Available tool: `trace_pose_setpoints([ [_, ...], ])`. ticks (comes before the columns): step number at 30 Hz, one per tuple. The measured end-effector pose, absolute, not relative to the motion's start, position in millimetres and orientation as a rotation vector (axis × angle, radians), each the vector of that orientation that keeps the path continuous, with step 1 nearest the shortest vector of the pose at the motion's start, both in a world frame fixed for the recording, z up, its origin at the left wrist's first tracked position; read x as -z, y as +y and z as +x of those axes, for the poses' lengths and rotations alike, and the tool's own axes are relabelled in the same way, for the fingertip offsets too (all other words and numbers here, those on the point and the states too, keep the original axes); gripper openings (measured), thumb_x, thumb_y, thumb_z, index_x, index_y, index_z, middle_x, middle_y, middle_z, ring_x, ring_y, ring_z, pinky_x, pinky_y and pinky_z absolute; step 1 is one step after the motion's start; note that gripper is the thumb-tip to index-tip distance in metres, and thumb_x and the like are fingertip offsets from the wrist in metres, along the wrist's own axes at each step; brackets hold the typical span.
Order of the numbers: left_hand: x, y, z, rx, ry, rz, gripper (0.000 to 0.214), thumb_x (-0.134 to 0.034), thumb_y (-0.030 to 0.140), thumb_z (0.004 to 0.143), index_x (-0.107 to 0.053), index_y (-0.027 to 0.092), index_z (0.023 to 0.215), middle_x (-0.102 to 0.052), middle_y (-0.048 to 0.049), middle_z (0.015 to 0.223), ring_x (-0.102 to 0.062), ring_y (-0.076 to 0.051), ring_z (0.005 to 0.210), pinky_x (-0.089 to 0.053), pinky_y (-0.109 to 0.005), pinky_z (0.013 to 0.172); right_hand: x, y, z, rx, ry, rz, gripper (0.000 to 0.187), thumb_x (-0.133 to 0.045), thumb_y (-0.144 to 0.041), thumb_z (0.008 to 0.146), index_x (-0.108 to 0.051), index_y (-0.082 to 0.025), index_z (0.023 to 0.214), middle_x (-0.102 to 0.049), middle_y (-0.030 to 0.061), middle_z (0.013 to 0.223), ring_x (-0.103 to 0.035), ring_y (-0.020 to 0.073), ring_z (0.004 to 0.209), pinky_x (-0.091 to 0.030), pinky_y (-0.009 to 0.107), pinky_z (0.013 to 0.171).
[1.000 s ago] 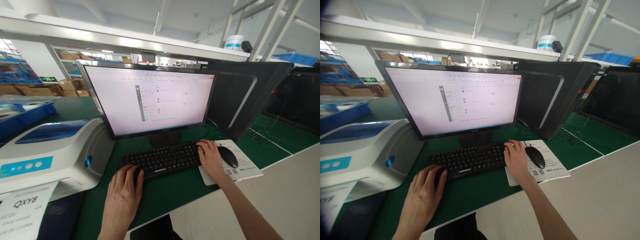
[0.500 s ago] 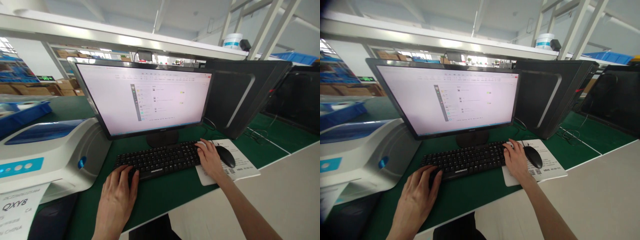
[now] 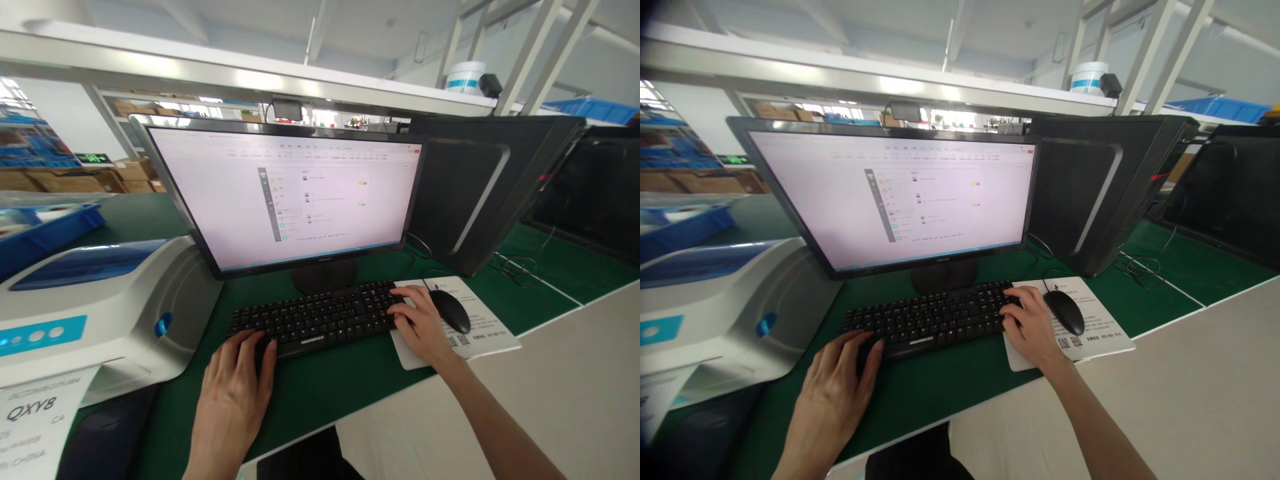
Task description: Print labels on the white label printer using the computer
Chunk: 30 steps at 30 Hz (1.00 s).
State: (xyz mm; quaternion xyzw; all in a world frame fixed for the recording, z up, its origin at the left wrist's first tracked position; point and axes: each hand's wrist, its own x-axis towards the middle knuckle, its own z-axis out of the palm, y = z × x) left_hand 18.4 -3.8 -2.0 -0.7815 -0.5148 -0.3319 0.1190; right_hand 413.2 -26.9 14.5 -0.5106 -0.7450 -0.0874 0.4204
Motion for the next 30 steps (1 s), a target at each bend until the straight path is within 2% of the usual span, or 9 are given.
trace_pose_setpoints([
  [3, 1.2, -4.0, 18.8, 0.977, -1.497, -2.287, 0.032, -0.052, 0.044, 0.113, -0.060, 0.021, 0.134, -0.069, -0.0170, 0.131, -0.068, -0.037, 0.122, -0.058, -0.059, 0.105, -13.7, -28.3, 417.3, 0.275, -1.756, -1.338, 0.030, -0.052, -0.018, 0.108, -0.074, -0.022, 0.088, -0.070, 0.0079, 0.130, -0.058, 0.0321, 0.123, -0.054, 0.058, 0.105],
  [6, 0.6, -4.1, 18.7, 0.974, -1.492, -2.292, 0.032, -0.055, 0.043, 0.112, -0.060, 0.021, 0.134, -0.069, -0.0172, 0.132, -0.068, -0.038, 0.122, -0.058, -0.059, 0.105, -12.4, -27.7, 418.3, 0.278, -1.737, -1.405, 0.031, -0.054, -0.020, 0.107, -0.074, -0.023, 0.084, -0.073, 0.0059, 0.127, -0.060, 0.0318, 0.119, -0.054, 0.058, 0.106],
  [12, -1.1, -5.4, 19.9, 0.978, -1.505, -2.275, 0.029, -0.058, 0.041, 0.111, -0.060, 0.022, 0.133, -0.069, -0.0162, 0.132, -0.068, -0.037, 0.120, -0.059, -0.059, 0.105, -8.0, -23.0, 419.0, 0.283, -1.703, -1.469, 0.030, -0.052, -0.024, 0.108, -0.076, -0.024, 0.091, -0.074, 0.0052, 0.128, -0.061, 0.0316, 0.120, -0.053, 0.056, 0.109],
  [21, -5.2, -10.3, 24.7, 0.968, -1.572, -2.263, 0.026, -0.060, 0.036, 0.111, -0.059, 0.021, 0.133, -0.069, -0.0149, 0.132, -0.069, -0.035, 0.124, -0.059, -0.056, 0.107, -4.1, -23.8, 429.7, 0.285, -1.631, -1.422, 0.025, -0.053, -0.027, 0.109, -0.075, -0.023, 0.096, -0.075, 0.0044, 0.116, -0.065, 0.0289, 0.113, -0.051, 0.051, 0.104],
  [30, -8.8, -13.6, 26.3, 1.011, -1.544, -2.290, 0.027, -0.059, 0.038, 0.112, -0.060, 0.023, 0.134, -0.071, -0.0147, 0.133, -0.070, -0.034, 0.124, -0.059, -0.055, 0.106, -1.0, -22.1, 433.1, 0.293, -1.660, -1.440, 0.026, -0.052, -0.031, 0.110, -0.075, -0.024, 0.100, -0.075, 0.0042, 0.116, -0.065, 0.0294, 0.112, -0.051, 0.049, 0.102],
])
